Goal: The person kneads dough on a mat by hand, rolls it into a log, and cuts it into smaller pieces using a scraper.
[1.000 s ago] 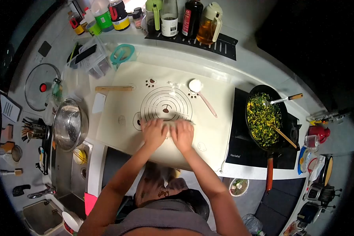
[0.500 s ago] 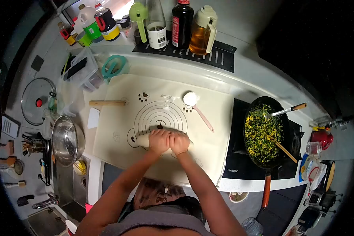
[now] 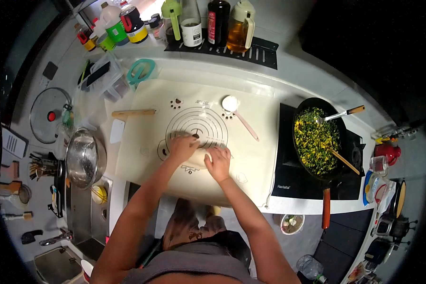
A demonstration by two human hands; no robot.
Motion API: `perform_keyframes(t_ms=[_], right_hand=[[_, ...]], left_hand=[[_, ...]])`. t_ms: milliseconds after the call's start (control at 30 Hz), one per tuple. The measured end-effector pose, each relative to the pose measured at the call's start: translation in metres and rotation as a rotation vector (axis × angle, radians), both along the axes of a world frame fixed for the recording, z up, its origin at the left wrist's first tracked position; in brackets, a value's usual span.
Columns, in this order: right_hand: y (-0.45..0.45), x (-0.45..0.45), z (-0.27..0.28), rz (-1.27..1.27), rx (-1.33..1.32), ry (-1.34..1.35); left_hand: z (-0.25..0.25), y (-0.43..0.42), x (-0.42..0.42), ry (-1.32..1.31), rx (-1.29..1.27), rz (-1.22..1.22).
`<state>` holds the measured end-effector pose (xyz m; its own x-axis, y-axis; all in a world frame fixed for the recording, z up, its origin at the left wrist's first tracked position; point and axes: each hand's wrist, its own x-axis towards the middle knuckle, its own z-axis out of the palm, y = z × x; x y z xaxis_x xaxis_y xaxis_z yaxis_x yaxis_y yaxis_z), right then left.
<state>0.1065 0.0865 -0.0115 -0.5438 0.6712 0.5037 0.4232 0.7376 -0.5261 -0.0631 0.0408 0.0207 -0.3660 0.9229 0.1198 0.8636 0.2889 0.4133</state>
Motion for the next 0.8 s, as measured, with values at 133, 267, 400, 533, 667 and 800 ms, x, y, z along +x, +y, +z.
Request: perform_keyframes(t_ms=[133, 267, 400, 533, 667, 800], right_hand=[[-0.035, 0.014, 0.022, 0.023, -0.335, -0.102], [-0.056, 0.007, 0.000, -0.066, -0.030, -0.233], [-0.024, -0.006, -0.011, 0.027, -0.052, -0.150], [0.002, -0.025, -0.014, -0.012, -0.023, -0.195], [0.022, -0.044, -0.017, -0.084, -0.159, -0.324], [0.029, -0.053, -0.004, -0.117, -0.348, -0.404]], left_hand=[[-0.034, -0.069, 0.031, -0.152, 0.074, 0.073], [-0.032, -0.085, 0.053, 0.054, 0.433, 0.066], [-0.036, -0.067, 0.040, 0.036, 0.430, 0.048], [-0.037, -0.044, 0.021, 0.022, 0.365, 0.097], [-0.047, -0.025, 0.010, -0.050, 0.115, 0.188], [-0.036, -0.004, -0.002, -0.242, -0.161, 0.244]])
